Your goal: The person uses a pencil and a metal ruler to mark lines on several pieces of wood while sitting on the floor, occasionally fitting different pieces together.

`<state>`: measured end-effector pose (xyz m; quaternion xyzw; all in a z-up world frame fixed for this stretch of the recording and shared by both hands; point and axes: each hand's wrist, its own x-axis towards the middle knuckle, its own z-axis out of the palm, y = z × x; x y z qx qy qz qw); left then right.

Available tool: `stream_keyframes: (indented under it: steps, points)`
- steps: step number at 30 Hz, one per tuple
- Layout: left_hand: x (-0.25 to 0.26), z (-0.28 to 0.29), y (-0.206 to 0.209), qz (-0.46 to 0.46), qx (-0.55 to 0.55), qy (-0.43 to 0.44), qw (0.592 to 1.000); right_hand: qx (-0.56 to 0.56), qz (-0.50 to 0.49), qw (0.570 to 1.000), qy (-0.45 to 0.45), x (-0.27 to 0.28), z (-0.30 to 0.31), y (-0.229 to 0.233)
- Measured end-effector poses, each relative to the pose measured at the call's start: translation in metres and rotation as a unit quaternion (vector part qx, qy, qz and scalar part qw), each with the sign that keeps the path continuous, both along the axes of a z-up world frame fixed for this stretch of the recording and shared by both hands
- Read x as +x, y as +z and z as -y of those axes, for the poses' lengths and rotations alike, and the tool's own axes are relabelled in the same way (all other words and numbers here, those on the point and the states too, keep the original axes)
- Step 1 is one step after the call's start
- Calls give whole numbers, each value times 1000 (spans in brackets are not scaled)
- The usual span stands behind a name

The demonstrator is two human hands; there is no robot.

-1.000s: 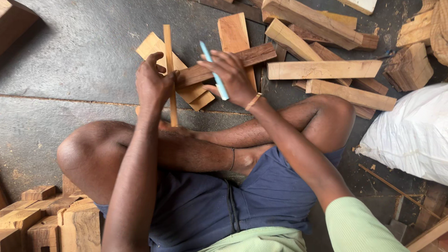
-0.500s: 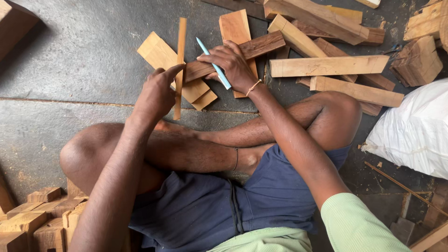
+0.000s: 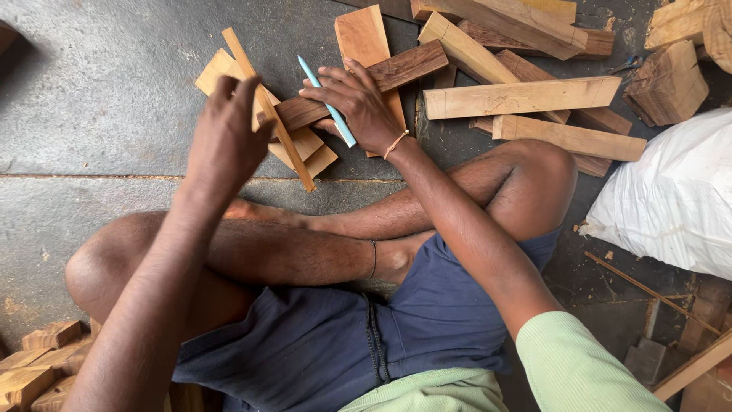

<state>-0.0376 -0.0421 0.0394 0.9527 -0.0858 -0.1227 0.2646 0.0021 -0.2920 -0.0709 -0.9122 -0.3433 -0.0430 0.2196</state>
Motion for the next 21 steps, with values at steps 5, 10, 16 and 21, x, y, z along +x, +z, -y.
stream_keyframes:
  steps: [5,10,16,21]
  points:
    - [-7,10,-12,-16,42,-16,999,14,-36,999,8,-3,-2,8]
    - [-1,-2,-25,-75,-59,-19,995,25,-46,999,7,-5,-1,4]
    - [8,-11,-24,-96,-46,-29,994,115,-31,993,10,-9,0,10]
    - [9,-12,-29,-42,-58,-39,997,392,-233,889,26,-19,-2,36]
